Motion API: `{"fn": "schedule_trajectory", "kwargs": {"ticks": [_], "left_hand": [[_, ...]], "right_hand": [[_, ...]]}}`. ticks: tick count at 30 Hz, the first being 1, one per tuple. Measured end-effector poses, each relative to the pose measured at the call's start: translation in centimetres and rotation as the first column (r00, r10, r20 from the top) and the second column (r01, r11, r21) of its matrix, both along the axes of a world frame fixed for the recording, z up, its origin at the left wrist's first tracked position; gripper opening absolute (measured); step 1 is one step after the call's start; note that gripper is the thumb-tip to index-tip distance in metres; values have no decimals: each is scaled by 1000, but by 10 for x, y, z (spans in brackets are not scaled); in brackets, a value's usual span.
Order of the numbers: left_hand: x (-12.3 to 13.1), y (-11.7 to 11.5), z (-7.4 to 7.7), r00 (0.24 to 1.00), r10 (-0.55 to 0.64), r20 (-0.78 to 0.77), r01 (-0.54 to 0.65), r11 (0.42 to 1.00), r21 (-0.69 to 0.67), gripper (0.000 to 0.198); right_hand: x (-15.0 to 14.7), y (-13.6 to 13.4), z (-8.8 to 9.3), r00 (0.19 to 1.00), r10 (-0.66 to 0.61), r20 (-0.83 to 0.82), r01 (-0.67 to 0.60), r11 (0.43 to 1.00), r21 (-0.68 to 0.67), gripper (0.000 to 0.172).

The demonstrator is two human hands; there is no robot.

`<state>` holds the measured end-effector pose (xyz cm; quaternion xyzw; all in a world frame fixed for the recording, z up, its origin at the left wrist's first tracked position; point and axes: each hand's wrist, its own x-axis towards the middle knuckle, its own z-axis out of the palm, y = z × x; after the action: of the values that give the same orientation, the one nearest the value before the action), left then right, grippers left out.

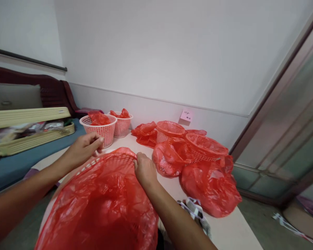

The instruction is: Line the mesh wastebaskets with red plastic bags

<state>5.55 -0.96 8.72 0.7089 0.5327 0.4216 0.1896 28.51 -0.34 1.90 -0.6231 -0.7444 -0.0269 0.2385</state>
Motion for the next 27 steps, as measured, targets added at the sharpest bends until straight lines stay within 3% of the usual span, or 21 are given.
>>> {"fn": "schedule_trajectory", "kwargs": {"ticks": [4, 8, 10, 13, 17, 21, 27], "left_hand": [[-15, -34, -12, 972, -6, -234, -4, 999, -43, 33], [-11, -42, -26, 947, -13, -322, -27, 992, -119, 44], [-7, -35, -31, 958, -71, -279, 26, 987, -161, 45], [1, -19, -37, 981, -154, -119, 129, 973, -192, 29], [11, -6, -37, 982, -163, 94, 183, 946, -268, 25], [15, -11, -28, 958, -171, 230, 247, 898, -363, 35], [8, -21, -6, 938, -111, 327, 241, 889, -389, 39]], "right_hand": [[-1, 1, -3, 1000, 0, -10, 0, 1000, -6, 6], [1, 1, 0, 1000, -8, -10, 7, 1000, -21, 5], [6, 0, 2, 1000, -14, -2, 14, 1000, -26, 6], [17, 0, 7, 1000, -24, 15, 25, 1000, -17, 7], [32, 1, 16, 998, -50, 42, 50, 999, 7, 7], [40, 0, 19, 995, -77, 65, 76, 997, 11, 7], [40, -4, 19, 992, -82, 91, 81, 997, 16, 8]]}}
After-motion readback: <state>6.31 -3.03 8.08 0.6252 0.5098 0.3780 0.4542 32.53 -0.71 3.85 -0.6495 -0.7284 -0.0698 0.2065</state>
